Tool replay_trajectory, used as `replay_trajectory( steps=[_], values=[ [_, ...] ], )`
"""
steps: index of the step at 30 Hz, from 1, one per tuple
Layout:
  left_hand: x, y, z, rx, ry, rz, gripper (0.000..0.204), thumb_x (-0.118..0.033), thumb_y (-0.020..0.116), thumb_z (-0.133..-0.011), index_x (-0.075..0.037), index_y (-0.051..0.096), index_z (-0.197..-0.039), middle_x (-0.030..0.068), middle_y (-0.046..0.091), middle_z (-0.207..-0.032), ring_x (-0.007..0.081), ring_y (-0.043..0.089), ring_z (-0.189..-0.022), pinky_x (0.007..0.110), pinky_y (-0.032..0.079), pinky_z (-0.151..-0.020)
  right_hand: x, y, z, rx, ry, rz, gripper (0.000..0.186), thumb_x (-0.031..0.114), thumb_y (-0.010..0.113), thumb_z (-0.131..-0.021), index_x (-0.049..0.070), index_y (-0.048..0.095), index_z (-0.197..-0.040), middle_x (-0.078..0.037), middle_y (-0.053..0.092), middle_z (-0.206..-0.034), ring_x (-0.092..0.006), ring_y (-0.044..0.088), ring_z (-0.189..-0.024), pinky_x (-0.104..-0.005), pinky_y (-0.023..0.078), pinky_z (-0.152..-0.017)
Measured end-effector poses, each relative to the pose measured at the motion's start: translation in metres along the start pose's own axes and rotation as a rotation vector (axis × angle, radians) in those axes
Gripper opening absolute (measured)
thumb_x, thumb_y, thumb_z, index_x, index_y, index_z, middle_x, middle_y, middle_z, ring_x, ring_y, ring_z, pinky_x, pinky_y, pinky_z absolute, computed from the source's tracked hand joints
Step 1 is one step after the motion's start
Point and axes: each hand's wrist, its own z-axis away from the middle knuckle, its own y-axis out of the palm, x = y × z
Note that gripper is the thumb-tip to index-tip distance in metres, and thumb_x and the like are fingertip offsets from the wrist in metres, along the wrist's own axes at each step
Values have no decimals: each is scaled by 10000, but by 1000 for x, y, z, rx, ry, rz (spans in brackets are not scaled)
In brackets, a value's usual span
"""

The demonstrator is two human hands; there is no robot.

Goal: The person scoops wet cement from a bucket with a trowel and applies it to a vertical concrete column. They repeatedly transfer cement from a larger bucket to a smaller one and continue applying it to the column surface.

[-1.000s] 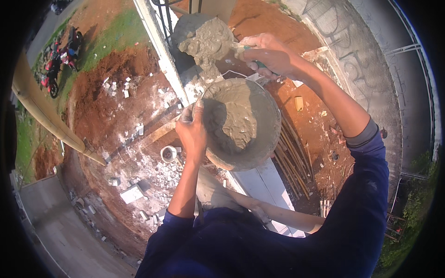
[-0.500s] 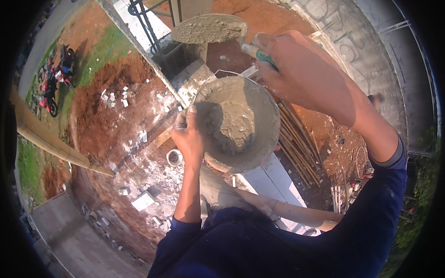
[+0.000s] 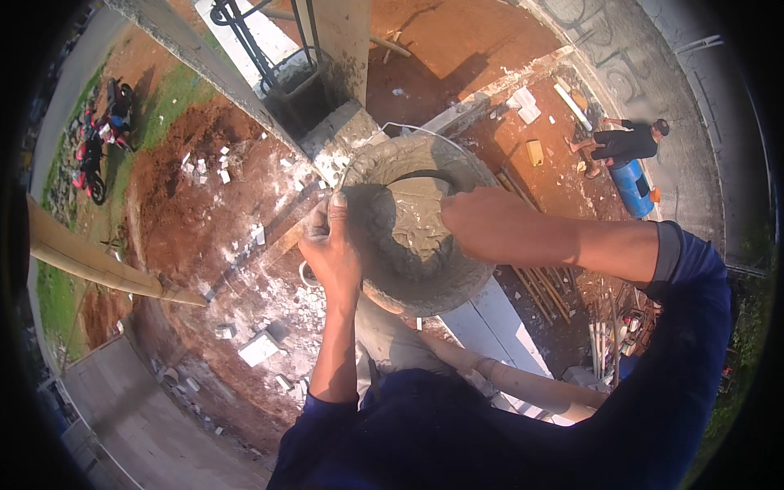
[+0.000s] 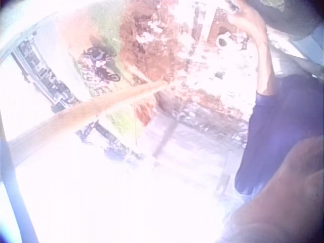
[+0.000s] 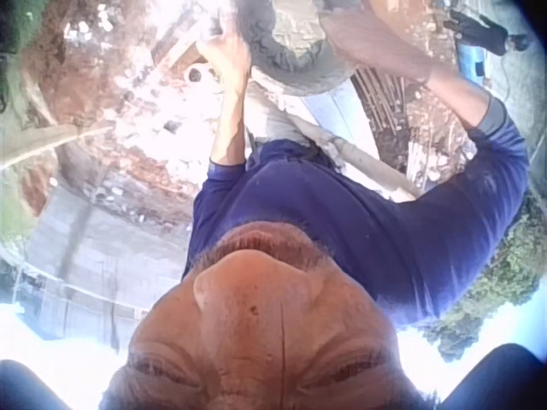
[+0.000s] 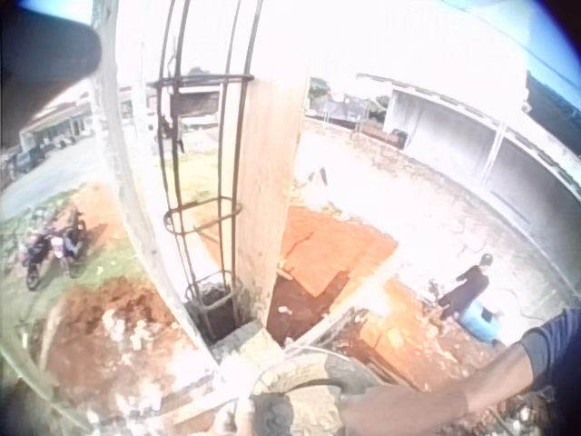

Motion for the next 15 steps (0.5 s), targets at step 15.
replay_trajectory(
  steps=[15],
  values=[
    [-3, 5, 5, -26, -39, 39, 355, -233, 687, -1056, 104, 725, -1162, 67, 721, -982, 107, 576, -878, 279, 495, -793, -30, 32, 13, 249, 51, -666, 221, 127, 664, -839, -56, 649, -962, -162, 639, -737, -241, 652, -702, -406, 516, -687]
  ],
)
